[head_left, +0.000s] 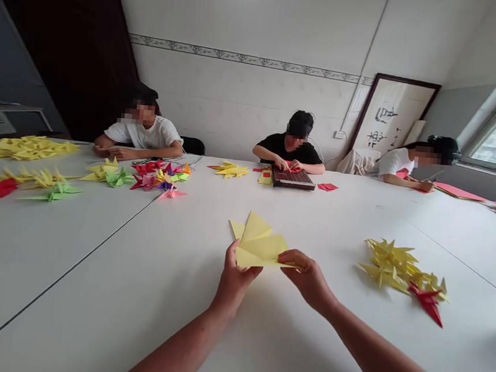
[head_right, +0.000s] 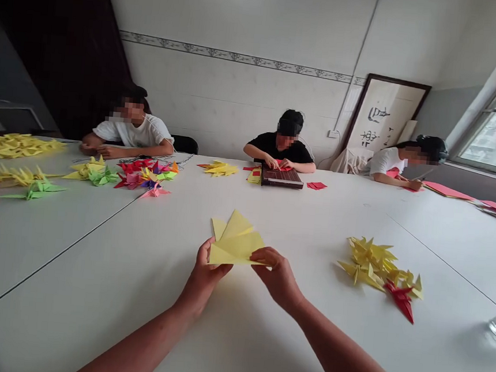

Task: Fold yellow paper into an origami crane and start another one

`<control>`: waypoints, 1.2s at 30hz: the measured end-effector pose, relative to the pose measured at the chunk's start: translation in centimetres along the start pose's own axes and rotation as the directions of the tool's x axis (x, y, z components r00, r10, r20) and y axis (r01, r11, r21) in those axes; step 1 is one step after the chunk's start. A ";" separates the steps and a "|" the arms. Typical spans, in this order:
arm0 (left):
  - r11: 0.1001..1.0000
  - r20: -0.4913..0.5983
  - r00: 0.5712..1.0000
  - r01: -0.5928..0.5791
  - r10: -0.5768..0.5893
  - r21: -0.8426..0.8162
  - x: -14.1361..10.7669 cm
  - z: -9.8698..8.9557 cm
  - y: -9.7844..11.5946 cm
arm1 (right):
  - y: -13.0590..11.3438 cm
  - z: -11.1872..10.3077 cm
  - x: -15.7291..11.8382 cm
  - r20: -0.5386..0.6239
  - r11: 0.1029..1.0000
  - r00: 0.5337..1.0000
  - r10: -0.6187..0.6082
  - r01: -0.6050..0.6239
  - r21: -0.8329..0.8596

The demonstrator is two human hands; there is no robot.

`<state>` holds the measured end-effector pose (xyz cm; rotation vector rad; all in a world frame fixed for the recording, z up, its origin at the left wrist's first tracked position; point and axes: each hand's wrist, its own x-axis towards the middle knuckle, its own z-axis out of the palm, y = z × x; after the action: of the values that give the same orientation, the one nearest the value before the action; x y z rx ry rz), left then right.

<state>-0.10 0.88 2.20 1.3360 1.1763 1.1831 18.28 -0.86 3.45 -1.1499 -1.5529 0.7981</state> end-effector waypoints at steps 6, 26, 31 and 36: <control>0.931 0.114 0.984 0.168 -0.138 -0.323 1.9 2.1 0.3 | 0.7 -2.5 -0.1 0.064 0.991 0.996 -0.057 0.065 -0.121; 0.938 0.162 0.975 0.196 -0.154 -0.285 6.8 5.5 -0.7 | 6.1 -4.5 5.5 0.004 0.812 0.911 0.413 -0.371 0.452; 0.939 0.076 0.961 0.275 -0.264 -0.207 7.0 5.6 -1.2 | 6.1 -3.8 4.8 -0.061 0.829 0.917 0.394 -0.326 0.454; 0.958 0.024 0.972 0.234 -0.233 -0.164 7.1 5.8 -1.5 | 6.4 -4.4 4.3 -0.088 0.786 0.859 0.504 -0.414 0.459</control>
<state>6.07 7.71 0.77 1.0437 1.1703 1.0803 24.11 5.10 0.36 -1.2467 -0.8565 1.2338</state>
